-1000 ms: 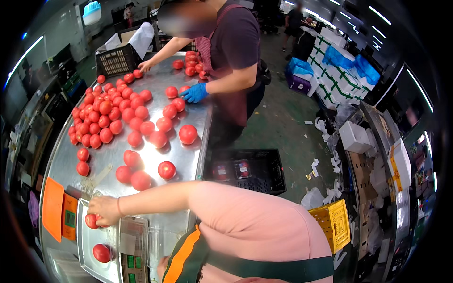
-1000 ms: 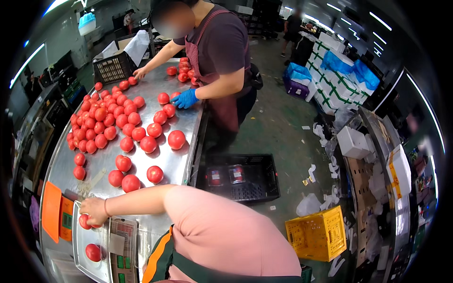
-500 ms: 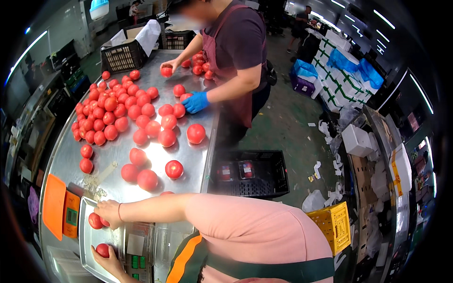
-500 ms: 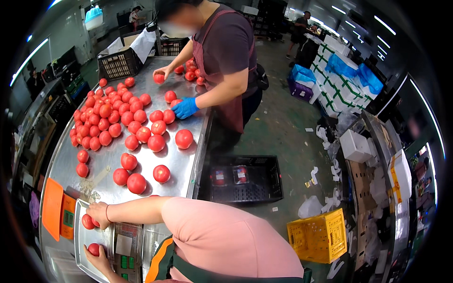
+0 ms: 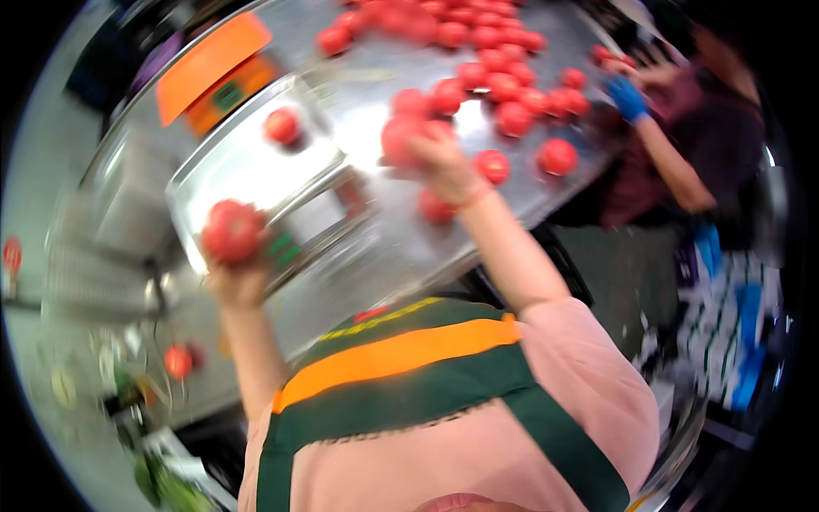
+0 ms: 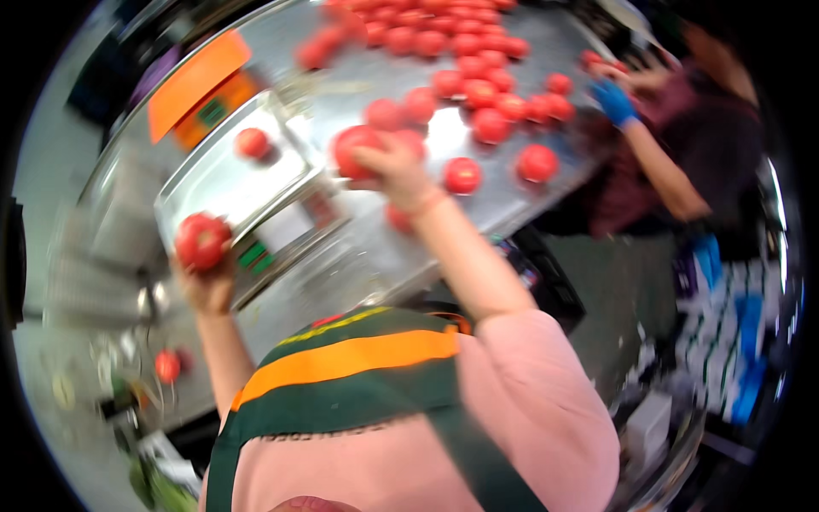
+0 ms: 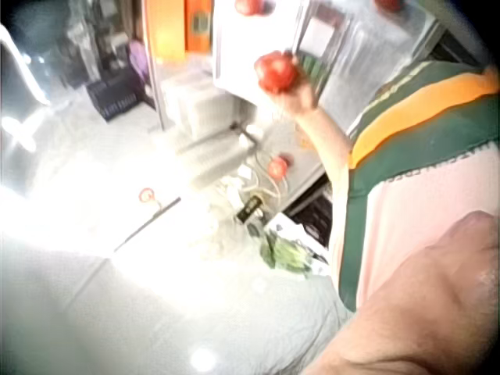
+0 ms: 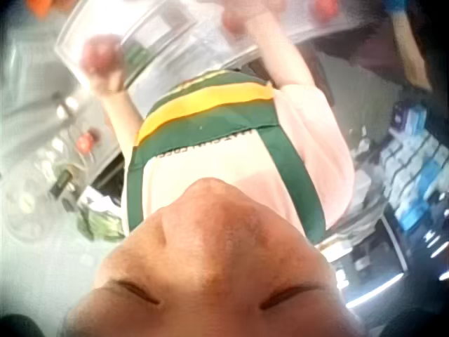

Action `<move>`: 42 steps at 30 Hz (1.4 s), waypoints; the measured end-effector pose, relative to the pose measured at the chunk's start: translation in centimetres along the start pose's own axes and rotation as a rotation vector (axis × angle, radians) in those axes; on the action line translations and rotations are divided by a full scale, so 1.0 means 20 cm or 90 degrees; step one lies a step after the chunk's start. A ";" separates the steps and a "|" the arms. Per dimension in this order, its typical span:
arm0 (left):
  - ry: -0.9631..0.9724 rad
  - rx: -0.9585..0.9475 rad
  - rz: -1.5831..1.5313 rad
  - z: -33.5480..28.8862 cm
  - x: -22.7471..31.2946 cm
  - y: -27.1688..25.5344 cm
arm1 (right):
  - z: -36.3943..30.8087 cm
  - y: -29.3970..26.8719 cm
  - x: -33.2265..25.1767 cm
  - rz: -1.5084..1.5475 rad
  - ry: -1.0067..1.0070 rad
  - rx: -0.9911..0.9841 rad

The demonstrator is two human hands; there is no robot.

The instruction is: The person repeatedly picks up two tomatoes from a large pile on a stainless steel table, places them into a clear plastic clamshell container, and sets the filled container aside. The process is repeated continuously throughout the clip.

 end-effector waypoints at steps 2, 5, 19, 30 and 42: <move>-0.055 0.026 -0.011 0.00 -0.13 0.04 | -0.06 0.01 0.03 0.006 0.050 -0.008; -0.060 0.156 0.095 -0.09 -0.24 0.03 | -0.12 0.05 0.08 -0.052 0.114 -0.047; 0.029 -0.230 1.249 -0.25 -0.51 0.24 | -0.29 0.39 0.27 -0.988 0.023 -0.382; -0.154 -0.347 1.539 -0.28 -0.73 0.11 | 0.62 0.44 -0.12 -0.978 -0.392 0.036; -0.066 -0.324 1.443 -0.26 -0.68 0.13 | -0.01 0.63 0.08 -0.621 -0.017 -0.464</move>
Point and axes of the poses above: each hand's wrist, its own z-axis towards the middle knuckle, its own y-axis out of the palm, x = y × z, the point moved 8 cm from there along z, towards the middle knuckle, and after that the axes turned 13 degrees about -x, right-handed, at the moved point
